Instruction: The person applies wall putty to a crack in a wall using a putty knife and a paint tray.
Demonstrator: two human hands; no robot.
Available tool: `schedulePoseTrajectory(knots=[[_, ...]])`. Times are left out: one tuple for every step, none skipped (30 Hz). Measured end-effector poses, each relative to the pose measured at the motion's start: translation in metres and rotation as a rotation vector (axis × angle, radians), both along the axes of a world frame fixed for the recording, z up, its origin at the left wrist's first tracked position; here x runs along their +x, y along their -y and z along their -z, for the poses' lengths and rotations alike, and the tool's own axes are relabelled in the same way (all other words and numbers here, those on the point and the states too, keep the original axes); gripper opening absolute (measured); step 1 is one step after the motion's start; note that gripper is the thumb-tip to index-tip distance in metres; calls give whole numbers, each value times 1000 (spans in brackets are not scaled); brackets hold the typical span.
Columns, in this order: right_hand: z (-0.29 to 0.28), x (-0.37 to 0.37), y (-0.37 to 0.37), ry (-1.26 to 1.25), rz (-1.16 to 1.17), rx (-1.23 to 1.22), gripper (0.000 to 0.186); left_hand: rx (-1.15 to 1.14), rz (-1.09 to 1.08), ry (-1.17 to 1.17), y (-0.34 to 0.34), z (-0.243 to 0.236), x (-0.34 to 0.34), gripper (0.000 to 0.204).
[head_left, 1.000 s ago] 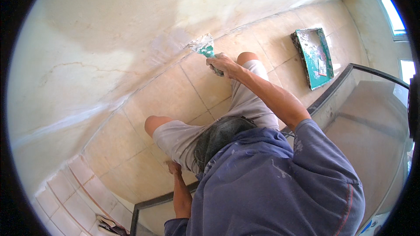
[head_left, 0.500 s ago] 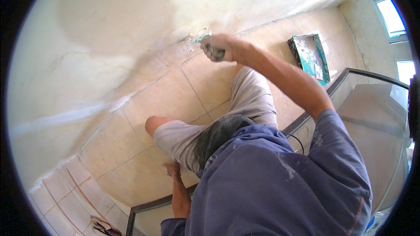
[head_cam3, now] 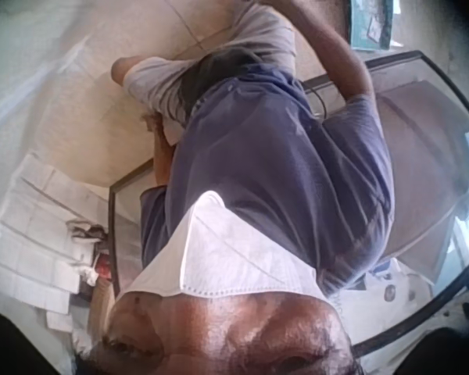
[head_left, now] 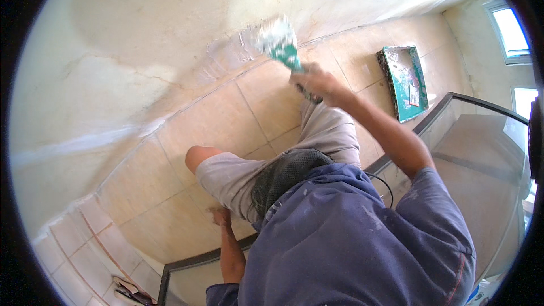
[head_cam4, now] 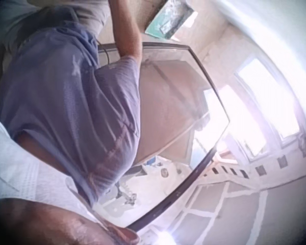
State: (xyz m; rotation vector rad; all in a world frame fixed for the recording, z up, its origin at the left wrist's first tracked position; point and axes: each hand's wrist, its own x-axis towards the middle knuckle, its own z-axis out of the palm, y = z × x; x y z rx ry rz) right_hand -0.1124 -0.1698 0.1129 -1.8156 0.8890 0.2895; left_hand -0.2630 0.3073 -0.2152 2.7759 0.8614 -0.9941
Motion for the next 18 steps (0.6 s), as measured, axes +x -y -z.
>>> schedulePoseTrajectory(knots=[[42, -8, 13, 24, -43, 120, 20, -23, 48, -10, 0, 9, 2, 78], [80, -6, 14, 106, -147, 55, 22, -32, 110, -18, -25, 27, -7, 77], [119, -1, 11, 198, -251, -5, 23, -42, 199, -17, -62, 48, -19, 75], [134, 10, 1, 98, -188, 12, 23, -23, 261, -18, -91, 62, -31, 73], [144, 13, 4, -8, -97, 0, 24, -35, 331, -23, -95, 70, -30, 72], [164, 12, 12, -33, -62, -16, 24, -58, 371, -42, -89, 74, -26, 69], [184, 12, 23, -55, -27, -34, 25, -83, 412, -59, -79, 78, -21, 67], [196, 16, 28, -76, -6, -43, 26, -98, 439, -77, -74, 79, -20, 65], [196, 21, 29, -95, 9, -8, 25, -118, 407, -47, -72, 80, -20, 63], [197, 25, 30, -113, 25, 25, 25, -136, 375, -30, -72, 79, -26, 61], [196, 29, 31, -131, 41, 57, 25, -163, 290, 38, -70, 78, -32, 59], [195, 33, 30, -127, 53, 91, 23, -157, 280, 71, -74, 79, -35, 58], [192, 38, 28, -122, 62, 127, 22, -149, 267, 106, -80, 79, -38, 57], [188, 42, 26, -117, 72, 163, 22, -111, 329, 102, -87, 81, -39, 57], [183, 44, 23, -122, 71, 174, 21, -71, 388, 98, -96, 83, -41, 56], [177, 47, 19, -126, 68, 183, 20, -31, 444, 96, -102, 83, -42, 55], [170, 50, 16, -128, 63, 195, 20, 12, 499, 94, -109, 83, -42, 55], [165, 49, 16, -108, 60, 215, 19, 11, 436, 79, -104, 82, -42, 56]])
